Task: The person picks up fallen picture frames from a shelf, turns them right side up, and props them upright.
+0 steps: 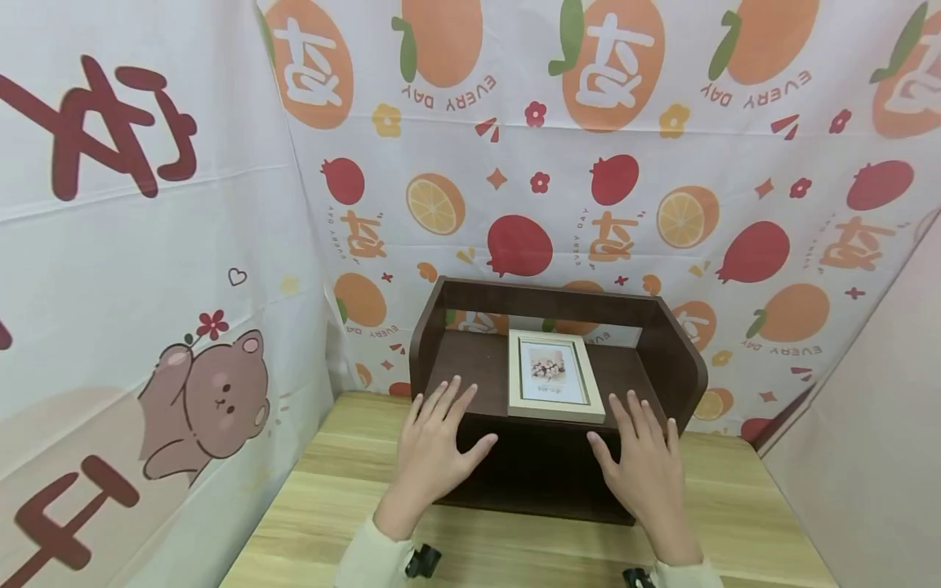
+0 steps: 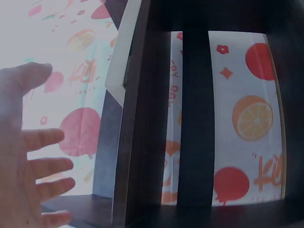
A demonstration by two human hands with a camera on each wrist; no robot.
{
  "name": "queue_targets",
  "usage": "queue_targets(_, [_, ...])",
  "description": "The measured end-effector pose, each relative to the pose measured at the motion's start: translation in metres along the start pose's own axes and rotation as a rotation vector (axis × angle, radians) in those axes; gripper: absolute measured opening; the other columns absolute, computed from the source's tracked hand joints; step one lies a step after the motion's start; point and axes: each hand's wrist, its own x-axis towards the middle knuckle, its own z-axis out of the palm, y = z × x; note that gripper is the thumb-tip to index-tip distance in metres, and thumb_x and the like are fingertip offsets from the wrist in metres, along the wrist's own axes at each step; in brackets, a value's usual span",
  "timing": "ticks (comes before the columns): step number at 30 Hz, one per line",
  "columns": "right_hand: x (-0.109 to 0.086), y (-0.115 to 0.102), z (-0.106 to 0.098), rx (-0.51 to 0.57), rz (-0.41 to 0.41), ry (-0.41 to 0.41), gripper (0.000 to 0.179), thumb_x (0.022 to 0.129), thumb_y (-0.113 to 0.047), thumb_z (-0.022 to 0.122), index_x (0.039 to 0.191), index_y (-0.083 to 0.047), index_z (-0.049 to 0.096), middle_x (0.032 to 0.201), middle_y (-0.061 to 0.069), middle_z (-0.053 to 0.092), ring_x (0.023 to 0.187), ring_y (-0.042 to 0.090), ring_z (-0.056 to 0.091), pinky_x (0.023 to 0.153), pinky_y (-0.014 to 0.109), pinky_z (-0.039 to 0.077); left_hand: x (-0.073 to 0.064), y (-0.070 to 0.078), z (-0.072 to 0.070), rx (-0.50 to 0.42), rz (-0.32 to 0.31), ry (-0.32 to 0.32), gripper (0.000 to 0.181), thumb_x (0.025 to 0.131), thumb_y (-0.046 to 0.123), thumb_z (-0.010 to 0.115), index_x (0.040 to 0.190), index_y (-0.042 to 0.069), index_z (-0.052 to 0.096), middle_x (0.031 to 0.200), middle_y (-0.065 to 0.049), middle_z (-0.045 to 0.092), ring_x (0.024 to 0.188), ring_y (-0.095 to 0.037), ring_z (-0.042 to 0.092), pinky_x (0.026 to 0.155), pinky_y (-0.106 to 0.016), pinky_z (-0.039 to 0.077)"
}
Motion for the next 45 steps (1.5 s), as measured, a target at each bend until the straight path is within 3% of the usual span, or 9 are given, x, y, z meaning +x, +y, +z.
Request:
queue_targets(4, [0.012,0.004,0.002,0.061,0.019,-0.028,0.065,0.092,-0.045,0.061,0.143,-0.009,0.045,0.146,0.022,0.044,0.131,0.042,0.045,0.106,0.065,0.031,0.02,0.004,0.009,-0.137,-0.052,-0.079,0.068,0.086,0.058,0.06,0.142,0.02,0.049,0.149,-0.008,0.046,0.136,-0.028,0.045,0.109,-0.054,0.035])
queue_targets(9, [0.027,0.008,0.006,0.113,0.079,-0.148,0.067,0.095,-0.049,0.055,0.147,-0.01,0.04,0.15,0.021,0.039,0.135,0.042,0.041,0.108,0.065,0.026,0.042,0.006,0.022,-0.269,-0.119,-0.16,0.067,0.087,0.054,0.061,0.143,0.019,0.048,0.15,-0.008,0.044,0.138,-0.029,0.042,0.107,-0.057,0.034])
queue_targets(13, [0.037,0.01,0.008,0.124,0.123,-0.239,0.071,0.095,-0.056,0.049,0.149,-0.011,0.036,0.152,0.019,0.036,0.136,0.041,0.039,0.107,0.066,0.024,0.054,0.007,0.032,-0.322,-0.16,-0.204,0.067,0.087,0.054,0.061,0.143,0.019,0.048,0.149,-0.009,0.045,0.136,-0.031,0.044,0.106,-0.061,0.034])
queue_targets(21, [0.058,0.012,0.014,0.171,0.202,-0.343,0.076,0.095,-0.061,0.044,0.15,-0.01,0.033,0.145,0.024,0.042,0.126,0.046,0.045,0.098,0.066,0.031,0.072,0.01,0.044,-0.361,-0.259,-0.284,0.074,0.085,0.059,0.063,0.145,0.019,0.045,0.142,-0.01,0.053,0.126,-0.033,0.051,0.102,-0.059,0.033])
queue_targets(29, [0.064,0.014,0.024,0.209,0.254,-0.405,0.075,0.096,-0.058,0.046,0.148,-0.006,0.037,0.139,0.028,0.045,0.121,0.045,0.045,0.089,0.058,0.036,0.082,0.007,0.048,-0.419,-0.336,-0.387,0.075,0.084,0.057,0.066,0.144,0.016,0.046,0.133,-0.007,0.059,0.121,-0.031,0.051,0.098,-0.052,0.032])
queue_targets(45, [0.069,0.024,0.033,0.216,0.265,-0.464,0.067,0.095,-0.055,0.049,0.138,-0.003,0.052,0.133,0.025,0.049,0.11,0.04,0.049,0.08,0.05,0.035,0.089,0.0,0.05,-0.408,-0.326,-0.467,0.066,0.082,0.053,0.07,0.137,0.02,0.054,0.134,-0.005,0.057,0.115,-0.028,0.05,0.097,-0.05,0.031])
